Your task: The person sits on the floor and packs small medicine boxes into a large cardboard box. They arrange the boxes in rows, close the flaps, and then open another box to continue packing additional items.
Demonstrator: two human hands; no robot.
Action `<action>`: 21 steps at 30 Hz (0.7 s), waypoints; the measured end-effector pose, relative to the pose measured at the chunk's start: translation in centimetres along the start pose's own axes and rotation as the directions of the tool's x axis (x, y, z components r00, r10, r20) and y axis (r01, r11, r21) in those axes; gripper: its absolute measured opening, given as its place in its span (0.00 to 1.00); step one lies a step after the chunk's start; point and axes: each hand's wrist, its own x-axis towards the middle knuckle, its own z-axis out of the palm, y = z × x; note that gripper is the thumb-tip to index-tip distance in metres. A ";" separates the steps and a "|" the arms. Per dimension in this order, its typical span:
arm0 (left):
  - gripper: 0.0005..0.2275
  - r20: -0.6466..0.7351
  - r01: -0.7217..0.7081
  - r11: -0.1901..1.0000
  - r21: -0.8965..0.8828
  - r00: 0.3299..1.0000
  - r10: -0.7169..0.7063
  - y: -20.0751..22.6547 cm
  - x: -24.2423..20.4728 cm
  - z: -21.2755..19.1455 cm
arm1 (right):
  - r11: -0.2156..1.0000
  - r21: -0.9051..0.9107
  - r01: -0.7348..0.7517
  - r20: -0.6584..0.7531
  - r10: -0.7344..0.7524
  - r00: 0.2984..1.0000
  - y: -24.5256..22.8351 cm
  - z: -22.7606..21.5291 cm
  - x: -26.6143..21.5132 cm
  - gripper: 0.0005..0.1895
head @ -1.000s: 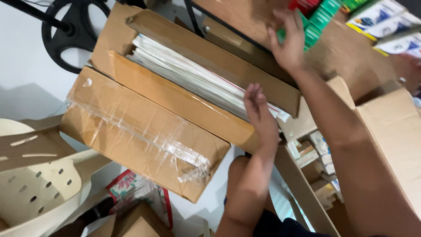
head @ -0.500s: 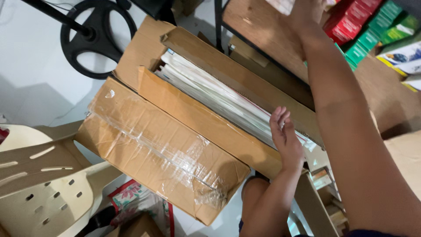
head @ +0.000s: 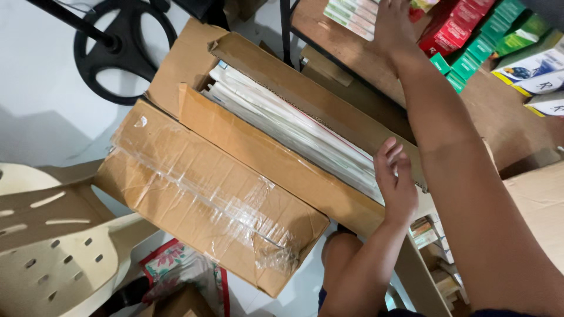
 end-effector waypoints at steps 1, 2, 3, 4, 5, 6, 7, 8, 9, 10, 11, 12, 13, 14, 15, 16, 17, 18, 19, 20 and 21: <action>0.16 -0.006 -0.013 1.000 0.018 1.000 0.013 0.0 -0.2 -0.2 | 1.000 -0.022 0.008 0.076 -0.007 0.997 -0.1 0.3 -0.5 0.41; 0.16 -0.011 -0.026 0.999 0.036 1.000 0.027 -0.1 -0.3 -0.5 | 0.999 -0.043 0.017 0.152 -0.010 0.988 0.0 0.4 -1.1 0.39; 0.15 -0.038 -0.019 0.999 0.039 0.999 0.021 -0.2 -0.1 -0.7 | 0.979 0.179 -0.095 0.162 0.066 0.985 0.1 0.5 -1.2 0.40; 0.15 -0.065 -0.012 0.999 0.041 0.998 0.015 -0.4 0.3 -1.0 | 0.898 0.390 -0.201 0.191 0.135 0.972 0.4 0.4 -1.8 0.42; 0.15 -0.082 0.002 0.999 0.044 0.997 0.001 -0.6 0.6 -1.2 | 0.761 0.571 -0.308 0.241 0.203 0.949 1.1 0.2 -2.6 0.44; 0.16 -0.094 0.026 1.000 -0.001 0.995 -0.026 -0.8 0.9 -1.3 | 0.722 0.592 -0.358 0.283 0.230 0.931 1.4 0.0 -2.9 0.39; 0.17 -0.102 0.054 0.997 -0.046 0.993 -0.058 -1.0 1.1 -1.5 | 0.680 0.606 -0.412 0.328 0.258 0.909 1.7 -0.5 -3.8 0.34; 0.18 -0.107 0.081 0.992 -0.092 0.990 -0.091 -1.1 1.3 -1.6 | 0.635 0.617 -0.465 0.373 0.284 0.883 1.8 -1.1 -4.4 0.30; 0.18 -0.109 0.041 0.995 -0.094 0.993 -0.052 -1.2 1.5 -1.7 | 0.474 0.672 -0.568 0.482 0.302 0.822 1.9 -1.8 -5.0 0.30; 0.19 -0.112 0.002 0.995 -0.096 0.994 -0.013 -1.2 1.8 -2.0 | 0.297 0.693 -0.657 0.587 0.296 0.753 2.0 -3.0 -6.3 0.30; 0.20 -0.109 -0.040 0.994 -0.098 0.994 0.029 -1.1 2.0 -2.1 | 0.112 0.679 -0.725 0.682 0.270 0.680 1.8 -4.3 -7.8 0.31; 0.23 -0.113 -0.031 0.993 -0.114 0.993 0.018 -0.9 2.2 -2.3 | 0.005 0.771 -0.637 0.619 0.228 0.751 1.6 -6.0 -10.1 0.31; 0.26 -0.117 -0.020 0.991 -0.129 0.993 0.005 -0.7 2.3 -2.7 | -0.108 0.838 -0.535 0.546 0.195 0.815 1.5 -8.0 -12.6 0.31; 0.29 -0.121 -0.010 0.990 -0.143 0.993 -0.008 -0.5 2.4 -3.2 | -0.219 0.815 -0.537 0.569 0.126 0.812 1.3 -10.1 -15.3 0.30; 0.32 -0.089 -0.002 0.983 -0.182 0.996 -0.015 -0.4 2.5 -3.5 | -0.325 0.777 -0.539 0.584 0.054 0.810 0.9 -12.3 -17.8 0.30; 0.35 -0.057 0.008 0.975 -0.220 0.998 -0.021 -0.2 2.6 -3.7 | -0.220 0.821 -0.527 0.535 -0.027 0.845 0.4 -14.2 -19.9 0.33; 0.39 -0.026 0.020 0.966 -0.258 0.999 -0.027 -0.2 2.7 -3.8 | -0.116 0.858 -0.500 0.489 -0.116 0.865 -0.1 -16.2 -22.0 0.36; 0.36 -0.037 0.074 0.960 -0.270 0.996 -0.087 -0.3 2.8 -3.7 | -0.016 0.889 -0.458 0.445 -0.208 0.871 -0.5 -18.2 -23.7 0.39; 0.33 -0.043 0.126 0.950 -0.285 0.989 -0.144 -0.4 3.1 -3.5 | 0.082 0.914 -0.398 0.404 -0.302 0.864 -0.6 -19.9 -24.5 0.42; 0.30 -0.048 0.177 0.938 -0.299 0.979 -0.200 -0.5 3.4 -3.3 | 0.140 0.896 -0.422 0.445 -0.277 0.852 -1.0 -21.0 -24.8 0.43; 0.31 -0.043 0.195 0.904 -0.381 0.973 -0.228 -0.7 3.3 -3.3 | 0.194 0.870 -0.453 0.490 -0.257 0.833 -2.0 -21.9 -25.1 0.43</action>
